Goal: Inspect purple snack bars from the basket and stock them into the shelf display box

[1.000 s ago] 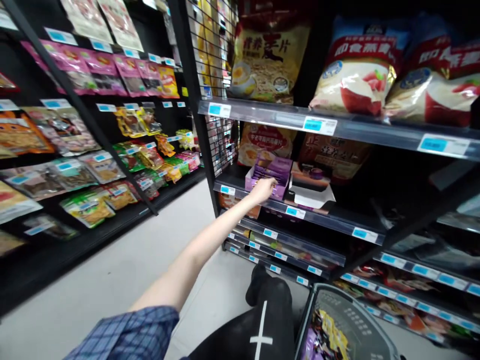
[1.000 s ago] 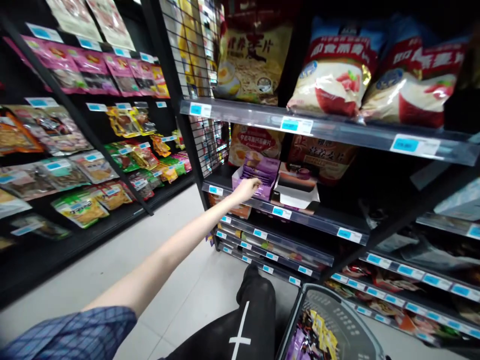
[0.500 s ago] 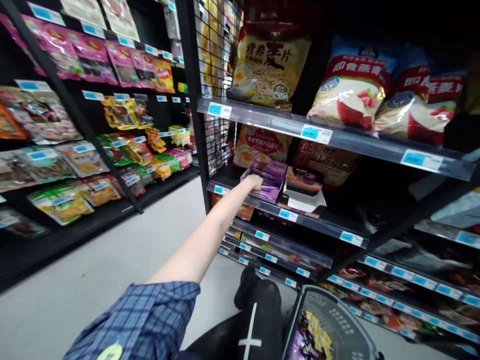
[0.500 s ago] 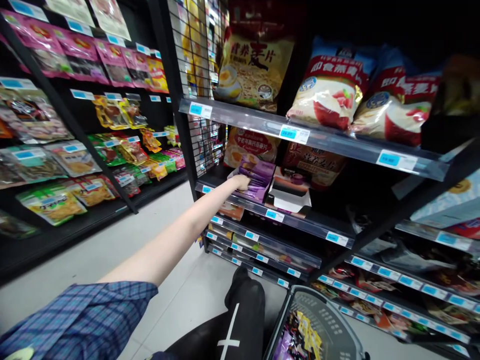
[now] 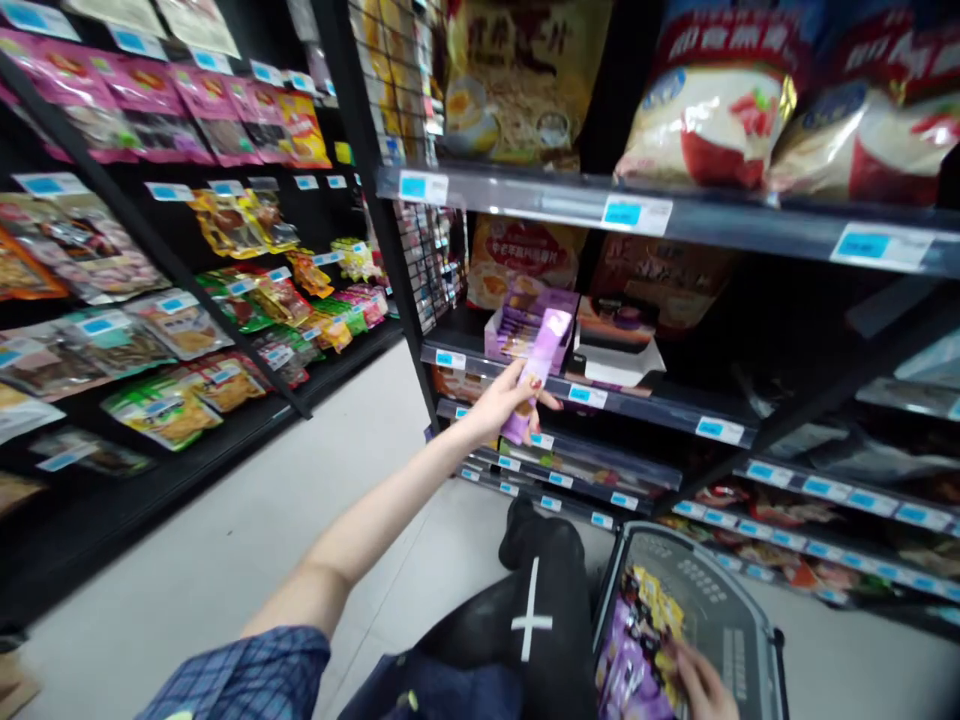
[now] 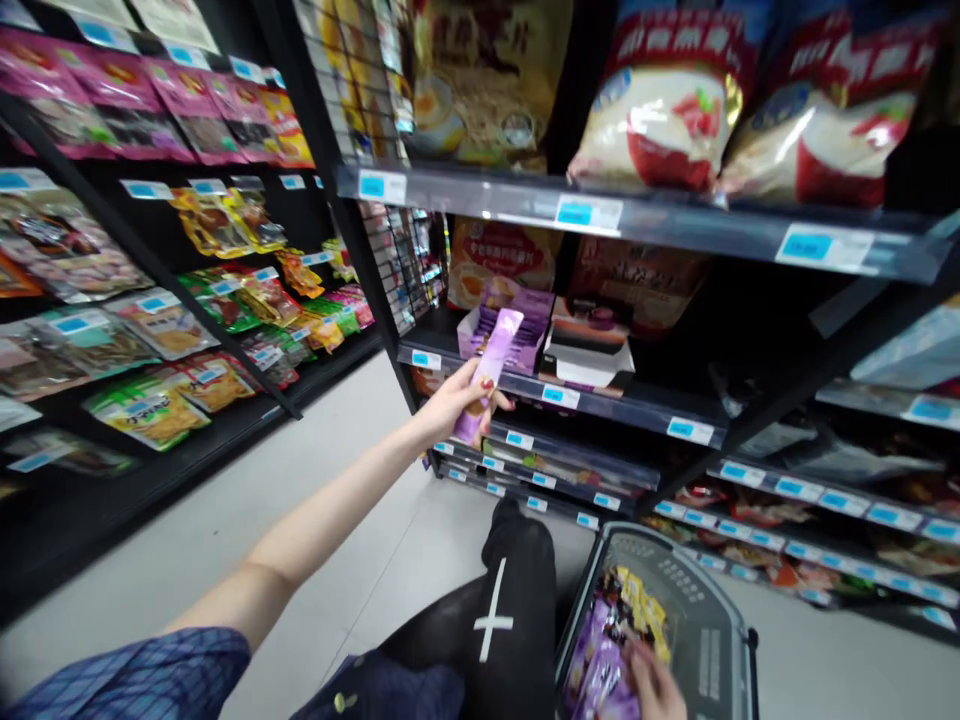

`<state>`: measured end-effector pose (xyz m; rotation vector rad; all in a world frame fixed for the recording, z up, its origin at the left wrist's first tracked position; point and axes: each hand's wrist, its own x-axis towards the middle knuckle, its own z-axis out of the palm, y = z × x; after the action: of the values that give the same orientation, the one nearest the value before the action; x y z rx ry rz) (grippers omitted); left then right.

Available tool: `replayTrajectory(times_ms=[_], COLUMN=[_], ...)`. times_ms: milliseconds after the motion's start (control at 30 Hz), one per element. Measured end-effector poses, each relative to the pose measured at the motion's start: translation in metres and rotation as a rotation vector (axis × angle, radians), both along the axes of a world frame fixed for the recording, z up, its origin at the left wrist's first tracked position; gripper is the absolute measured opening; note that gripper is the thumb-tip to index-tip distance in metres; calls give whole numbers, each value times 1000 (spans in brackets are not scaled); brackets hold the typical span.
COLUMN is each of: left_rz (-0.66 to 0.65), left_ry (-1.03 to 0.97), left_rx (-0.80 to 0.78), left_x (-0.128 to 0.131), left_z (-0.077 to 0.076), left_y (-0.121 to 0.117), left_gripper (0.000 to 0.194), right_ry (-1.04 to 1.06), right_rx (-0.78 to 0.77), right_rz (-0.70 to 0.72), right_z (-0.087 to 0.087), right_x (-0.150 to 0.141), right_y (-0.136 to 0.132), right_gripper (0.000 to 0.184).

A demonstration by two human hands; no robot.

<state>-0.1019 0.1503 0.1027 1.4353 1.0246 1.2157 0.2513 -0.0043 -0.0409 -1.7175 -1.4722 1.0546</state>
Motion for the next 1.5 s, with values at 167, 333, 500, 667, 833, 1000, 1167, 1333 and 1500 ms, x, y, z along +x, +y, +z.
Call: replayTrajectory(times_ms=[167,333,500,667,833,1000,1167,1333,1500], left_rz=[-261,-377,-436,-464,-548,-260,-174,-254,-254], left_ry=[-223,-237,-371,-433,-529,-529,-459,-583,-512], left_rx=[-390,-605,-734,-811,-830,-754,-727,-771,-728], left_x=[51,76,80,83,77,60,43,38,44], left_z=[-23,-38,-56,-68,-73,-68,-69,-76,-78], left_y=[-108,-150,-162,-169,-178,-171,-156,-151,-152], left_gripper=[33,28,35,40,46,49,43,45,38], right_ry=[209,503,606,600,703,840,829,830,829], right_rx=[155,142,69,82,133,125,156,190,223], right_rz=[6,94,-51,-73,-170,-258,-270,-229,-160], right_z=[61,104,89,90,97,84,75,76,79], right_x=[-57,-103,-110,-108,-106,-104,-105,-98,-92], right_y=[27,48,44,38,37,31,21,22,28], right_gripper=[34,31,25,22,17,15,21,18,28])
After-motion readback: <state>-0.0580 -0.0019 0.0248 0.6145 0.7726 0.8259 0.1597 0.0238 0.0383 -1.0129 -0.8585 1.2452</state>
